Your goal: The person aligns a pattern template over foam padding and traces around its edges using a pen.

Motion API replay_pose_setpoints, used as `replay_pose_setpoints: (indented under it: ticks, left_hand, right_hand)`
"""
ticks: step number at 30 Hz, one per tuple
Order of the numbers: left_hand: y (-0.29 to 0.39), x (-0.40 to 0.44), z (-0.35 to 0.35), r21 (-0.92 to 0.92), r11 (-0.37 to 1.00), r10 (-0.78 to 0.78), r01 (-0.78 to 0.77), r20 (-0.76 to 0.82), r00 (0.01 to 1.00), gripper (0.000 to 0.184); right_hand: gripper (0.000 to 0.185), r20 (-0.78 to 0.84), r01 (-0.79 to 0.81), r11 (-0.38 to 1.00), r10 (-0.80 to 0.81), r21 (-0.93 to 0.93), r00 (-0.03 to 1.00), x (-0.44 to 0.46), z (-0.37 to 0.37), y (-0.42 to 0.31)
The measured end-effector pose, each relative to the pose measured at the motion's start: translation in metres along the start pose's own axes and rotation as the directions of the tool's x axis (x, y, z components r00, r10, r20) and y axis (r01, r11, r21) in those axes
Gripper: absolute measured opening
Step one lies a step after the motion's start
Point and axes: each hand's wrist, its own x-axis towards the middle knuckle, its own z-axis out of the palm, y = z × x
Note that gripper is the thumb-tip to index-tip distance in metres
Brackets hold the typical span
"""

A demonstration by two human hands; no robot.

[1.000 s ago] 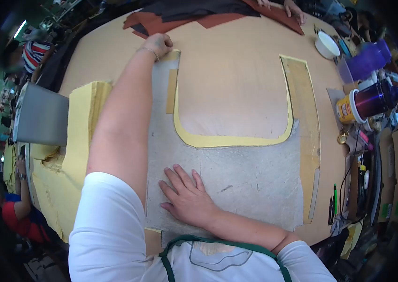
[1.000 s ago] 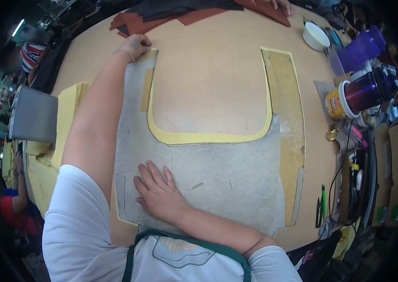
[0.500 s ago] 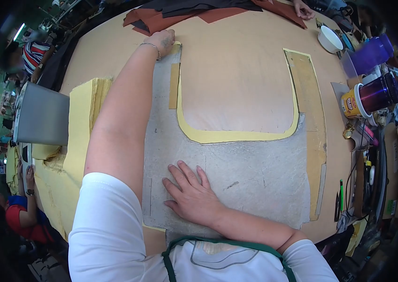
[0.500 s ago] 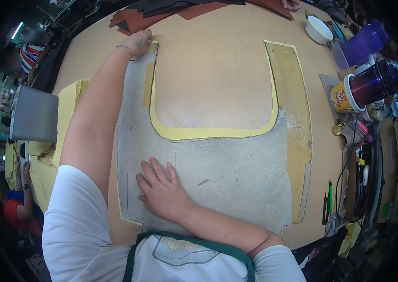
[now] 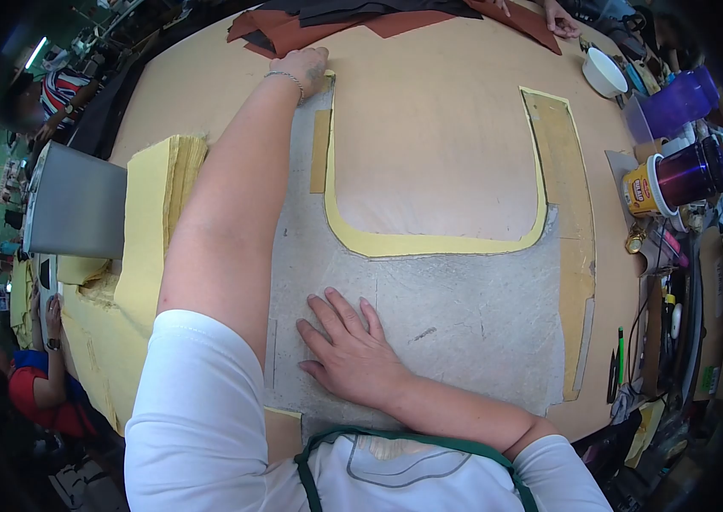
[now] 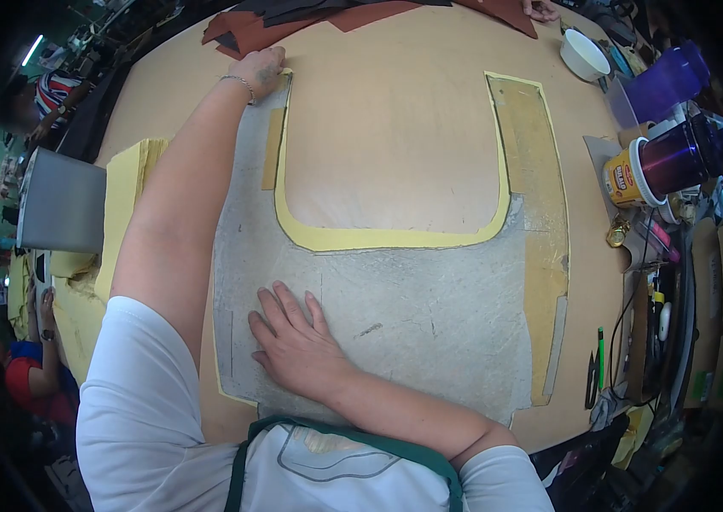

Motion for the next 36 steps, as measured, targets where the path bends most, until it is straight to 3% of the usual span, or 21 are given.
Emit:
replay_pose_setpoints:
  ticks: [4, 10, 13, 16, 19, 20, 36]
  left_hand:
    - [0.004, -0.003, 0.007, 0.052, 0.998, 0.035, -0.032, -0.061, 0.997, 0.023]
    - [0.008, -0.007, 0.016, 0.010, 0.999, -0.051, 0.053, -0.123, 0.991, 0.025]
    - [-0.004, 0.001, 0.027, -0.089, 0.995, -0.062, 0.046, -0.189, 0.980, 0.020]
    - [-0.042, 0.030, 0.036, -0.293, 0.956, -0.012, -0.028, -0.133, 0.991, 0.014]
    - [-0.074, 0.022, 0.029, -0.386, 0.917, 0.087, -0.098, -0.047, 0.995, 0.015]
    - [-0.078, 0.019, 0.027, -0.435, 0.900, 0.030, -0.033, -0.014, 0.999, 0.018]
    - [-0.072, 0.017, 0.022, -0.141, 0.984, 0.118, -0.105, 0.086, 0.989, 0.009]
  right_hand:
    - [0.047, 0.004, 0.001, 1.000, -0.001, -0.001, 1.000, 0.000, -0.001, 0.000]
    - [0.047, 0.001, -0.008, 1.000, 0.008, 0.008, 1.000, 0.000, 0.001, 0.000]
    - [0.047, -0.001, -0.003, 1.000, 0.003, 0.000, 1.000, 0.000, 0.000, 0.000]
    - [0.047, 0.003, -0.007, 1.000, 0.007, 0.001, 1.000, 0.000, -0.001, 0.001]
    - [0.048, 0.008, -0.005, 1.000, 0.005, 0.003, 1.000, 0.001, -0.001, 0.000]
    - [0.048, 0.011, -0.006, 1.000, 0.006, 0.000, 1.000, 0.000, -0.001, 0.000]
    - [0.045, 0.012, -0.005, 0.999, 0.004, 0.039, 1.000, 0.001, -0.004, -0.001]
